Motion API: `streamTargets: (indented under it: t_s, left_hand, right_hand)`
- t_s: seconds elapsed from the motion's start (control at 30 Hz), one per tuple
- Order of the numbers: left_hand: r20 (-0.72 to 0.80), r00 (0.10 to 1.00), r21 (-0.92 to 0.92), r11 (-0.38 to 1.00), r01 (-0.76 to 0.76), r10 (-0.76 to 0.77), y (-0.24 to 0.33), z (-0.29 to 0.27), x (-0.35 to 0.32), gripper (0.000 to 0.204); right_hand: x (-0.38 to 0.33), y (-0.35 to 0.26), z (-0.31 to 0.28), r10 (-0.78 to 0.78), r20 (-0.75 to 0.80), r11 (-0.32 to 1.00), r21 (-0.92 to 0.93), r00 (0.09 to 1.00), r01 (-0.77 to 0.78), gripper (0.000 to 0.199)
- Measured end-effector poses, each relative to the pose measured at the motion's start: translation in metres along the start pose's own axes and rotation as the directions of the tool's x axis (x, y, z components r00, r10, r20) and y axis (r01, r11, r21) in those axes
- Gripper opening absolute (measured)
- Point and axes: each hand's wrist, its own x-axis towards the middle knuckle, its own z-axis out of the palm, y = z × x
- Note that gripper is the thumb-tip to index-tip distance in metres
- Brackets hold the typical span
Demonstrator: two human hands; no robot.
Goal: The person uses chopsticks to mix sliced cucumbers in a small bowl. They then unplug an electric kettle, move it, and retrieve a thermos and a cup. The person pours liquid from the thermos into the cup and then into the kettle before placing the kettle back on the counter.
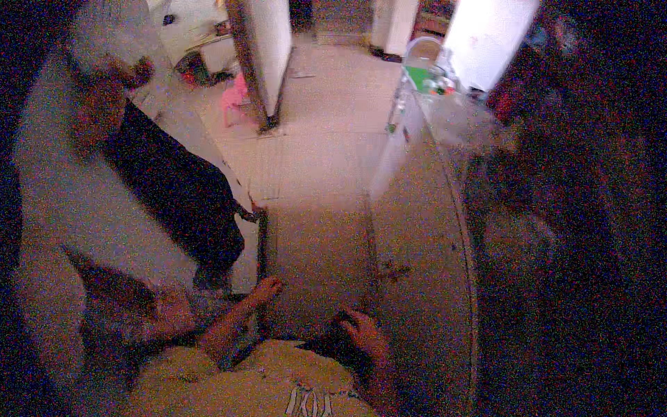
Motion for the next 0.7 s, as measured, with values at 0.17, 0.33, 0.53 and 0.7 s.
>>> streamTargets:
  t_s: [0.17,0.33,0.53,0.7]
  left_hand:
    - [0.017,0.958,0.13,0.951,0.282,-0.286,-0.066,-0.025,0.031,0.024]
    - [-0.117,0.744,-0.057,0.753,0.656,-0.658,-0.096,-0.038,-0.015,0.024]
    - [-0.19,0.564,-0.48,0.577,0.661,-0.804,-0.061,-0.059,0.026,0.025]
    - [-0.159,0.502,-0.654,0.472,0.591,-0.85,-0.045,-0.067,0.135,0.025]
  right_hand:
    - [0.105,-0.016,-0.072,0.1,0.319,0.983,-0.177,0.942,-0.045,0.043]
    - [0.209,-0.088,-0.147,0.047,0.358,0.938,-0.338,0.933,0.082,0.043]
    - [0.413,-0.242,-0.185,-0.219,0.398,0.709,-0.562,0.891,0.426,0.041]
    - [0.533,-0.375,-0.123,-0.383,0.595,0.598,-0.423,0.707,0.68,0.041]
